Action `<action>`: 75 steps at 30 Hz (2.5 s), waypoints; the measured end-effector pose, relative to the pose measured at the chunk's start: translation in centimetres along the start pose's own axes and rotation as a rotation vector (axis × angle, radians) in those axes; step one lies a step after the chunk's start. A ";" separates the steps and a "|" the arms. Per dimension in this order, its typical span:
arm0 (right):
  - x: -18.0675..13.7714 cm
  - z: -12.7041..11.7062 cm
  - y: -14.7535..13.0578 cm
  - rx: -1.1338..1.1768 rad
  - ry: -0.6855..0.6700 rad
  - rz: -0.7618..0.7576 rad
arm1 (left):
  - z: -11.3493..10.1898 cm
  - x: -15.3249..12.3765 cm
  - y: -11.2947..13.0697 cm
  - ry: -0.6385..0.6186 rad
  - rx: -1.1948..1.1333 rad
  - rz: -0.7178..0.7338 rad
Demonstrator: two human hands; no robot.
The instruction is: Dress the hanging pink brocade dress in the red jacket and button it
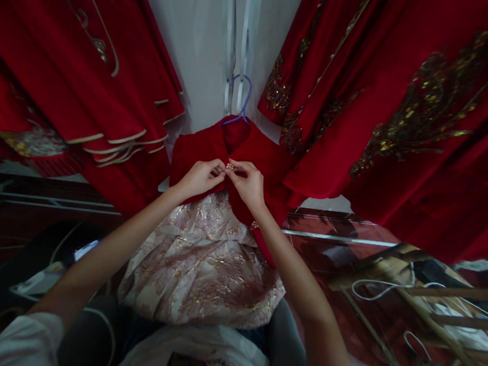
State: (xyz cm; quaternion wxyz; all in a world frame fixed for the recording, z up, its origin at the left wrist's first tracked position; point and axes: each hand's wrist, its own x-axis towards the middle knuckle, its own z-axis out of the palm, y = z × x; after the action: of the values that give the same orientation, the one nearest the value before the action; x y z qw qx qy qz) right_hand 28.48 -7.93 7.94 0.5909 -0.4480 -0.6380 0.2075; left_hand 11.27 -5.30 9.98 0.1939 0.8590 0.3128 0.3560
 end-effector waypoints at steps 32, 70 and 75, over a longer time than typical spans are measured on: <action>-5.5 -0.6 2.0 -0.437 -0.039 0.008 | 2.0 -4.0 -1.6 0.078 0.243 0.030; -7.0 1.2 0.9 -0.583 -0.048 0.015 | 7.2 -6.8 -1.9 0.213 -0.752 -0.446; -6.9 1.1 2.0 -0.633 -0.073 0.079 | 5.3 -6.7 -2.0 0.252 -0.540 -0.390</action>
State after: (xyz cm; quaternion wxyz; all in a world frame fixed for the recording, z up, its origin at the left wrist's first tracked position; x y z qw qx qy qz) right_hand 27.45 -12.26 2.14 0.3906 -0.6263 -0.6737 0.0373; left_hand 10.70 -8.98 2.00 0.4383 0.6500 0.3871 0.4853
